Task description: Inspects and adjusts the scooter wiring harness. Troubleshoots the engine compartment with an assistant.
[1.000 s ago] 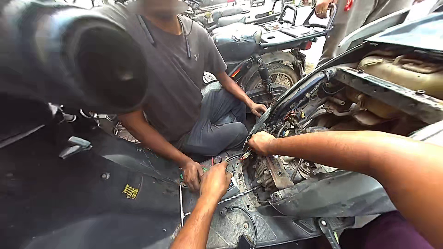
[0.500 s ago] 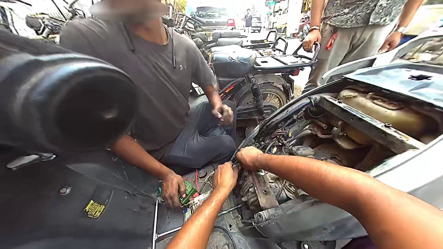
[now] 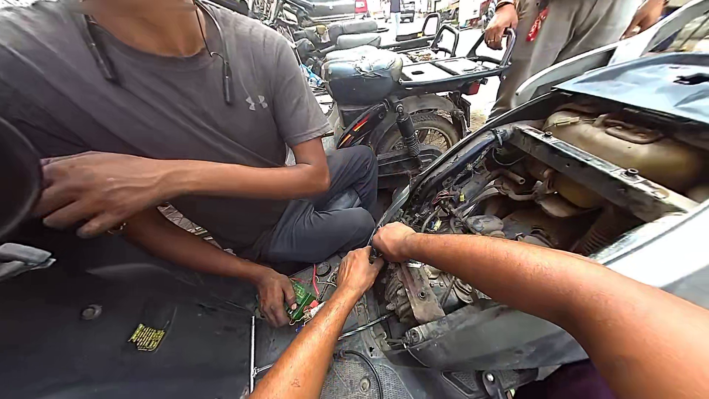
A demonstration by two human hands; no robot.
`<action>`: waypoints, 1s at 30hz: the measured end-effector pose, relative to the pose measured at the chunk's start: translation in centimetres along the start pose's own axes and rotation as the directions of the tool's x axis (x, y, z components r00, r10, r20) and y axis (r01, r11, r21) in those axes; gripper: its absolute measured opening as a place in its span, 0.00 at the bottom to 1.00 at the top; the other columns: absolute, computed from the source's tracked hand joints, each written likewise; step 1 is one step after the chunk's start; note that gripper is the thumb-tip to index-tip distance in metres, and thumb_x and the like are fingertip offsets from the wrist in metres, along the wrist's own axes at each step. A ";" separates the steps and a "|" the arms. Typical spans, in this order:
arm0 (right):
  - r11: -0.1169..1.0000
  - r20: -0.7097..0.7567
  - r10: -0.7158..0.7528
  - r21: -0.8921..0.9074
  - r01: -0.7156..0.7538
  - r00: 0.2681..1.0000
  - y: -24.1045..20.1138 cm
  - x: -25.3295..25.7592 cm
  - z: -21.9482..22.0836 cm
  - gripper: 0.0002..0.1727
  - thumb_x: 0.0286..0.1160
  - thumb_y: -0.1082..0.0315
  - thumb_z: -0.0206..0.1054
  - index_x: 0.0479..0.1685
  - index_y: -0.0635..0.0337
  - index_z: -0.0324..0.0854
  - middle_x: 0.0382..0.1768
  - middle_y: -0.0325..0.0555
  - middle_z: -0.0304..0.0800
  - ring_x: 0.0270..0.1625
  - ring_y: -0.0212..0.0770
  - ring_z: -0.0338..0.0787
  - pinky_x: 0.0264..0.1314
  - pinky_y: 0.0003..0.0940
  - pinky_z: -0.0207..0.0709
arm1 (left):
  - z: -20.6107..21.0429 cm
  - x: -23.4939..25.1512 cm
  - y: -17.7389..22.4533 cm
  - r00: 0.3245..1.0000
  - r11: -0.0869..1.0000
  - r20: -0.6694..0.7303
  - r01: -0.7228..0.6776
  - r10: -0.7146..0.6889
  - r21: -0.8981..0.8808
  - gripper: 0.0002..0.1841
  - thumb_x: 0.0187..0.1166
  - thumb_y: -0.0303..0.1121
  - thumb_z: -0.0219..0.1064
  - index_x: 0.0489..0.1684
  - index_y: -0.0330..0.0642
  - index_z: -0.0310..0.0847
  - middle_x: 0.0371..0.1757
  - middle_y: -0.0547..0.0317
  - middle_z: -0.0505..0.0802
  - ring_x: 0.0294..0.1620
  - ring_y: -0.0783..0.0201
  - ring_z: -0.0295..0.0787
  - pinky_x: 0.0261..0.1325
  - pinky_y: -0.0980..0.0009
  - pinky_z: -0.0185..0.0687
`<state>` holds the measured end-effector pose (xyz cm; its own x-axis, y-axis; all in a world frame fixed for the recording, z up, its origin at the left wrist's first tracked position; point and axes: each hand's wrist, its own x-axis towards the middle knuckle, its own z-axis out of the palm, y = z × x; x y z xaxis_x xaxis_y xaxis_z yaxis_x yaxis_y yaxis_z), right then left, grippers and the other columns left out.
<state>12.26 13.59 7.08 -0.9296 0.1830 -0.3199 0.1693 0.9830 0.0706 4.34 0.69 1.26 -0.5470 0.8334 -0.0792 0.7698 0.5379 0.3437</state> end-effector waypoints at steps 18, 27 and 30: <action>0.998 -0.001 0.033 0.046 -0.033 0.999 -0.4 -0.4 -0.2 0.11 0.66 0.61 0.75 0.43 0.55 0.85 0.44 0.51 0.91 0.52 0.56 0.92 0.45 0.61 0.83 | -0.1 -1.1 1.6 0.996 0.991 0.082 0.007 -0.019 0.137 0.21 0.88 0.45 0.52 0.60 0.40 0.85 0.55 0.48 0.92 0.61 0.48 0.91 0.65 0.48 0.85; 0.995 0.017 0.059 0.079 -0.060 0.998 -1.2 -0.1 -0.7 0.11 0.65 0.64 0.76 0.44 0.56 0.86 0.45 0.52 0.91 0.52 0.57 0.92 0.45 0.62 0.83 | -0.9 -1.1 1.2 0.992 0.996 0.123 0.020 -0.030 0.083 0.22 0.88 0.42 0.55 0.71 0.38 0.80 0.65 0.42 0.88 0.66 0.45 0.88 0.69 0.46 0.83; 0.993 0.010 0.066 0.094 -0.067 0.998 -1.0 0.0 -0.6 0.10 0.66 0.63 0.75 0.42 0.56 0.86 0.43 0.52 0.92 0.50 0.57 0.92 0.43 0.63 0.83 | -1.8 -0.8 -0.2 0.993 0.999 0.117 -0.026 0.023 0.025 0.29 0.88 0.47 0.59 0.86 0.45 0.64 0.62 0.42 0.90 0.63 0.42 0.90 0.66 0.41 0.84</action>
<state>11.92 12.61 7.59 -0.9132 0.2477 -0.3236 0.2607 0.9654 0.0031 4.02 -0.28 2.93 -0.4869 0.8546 -0.1807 0.7916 0.5191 0.3224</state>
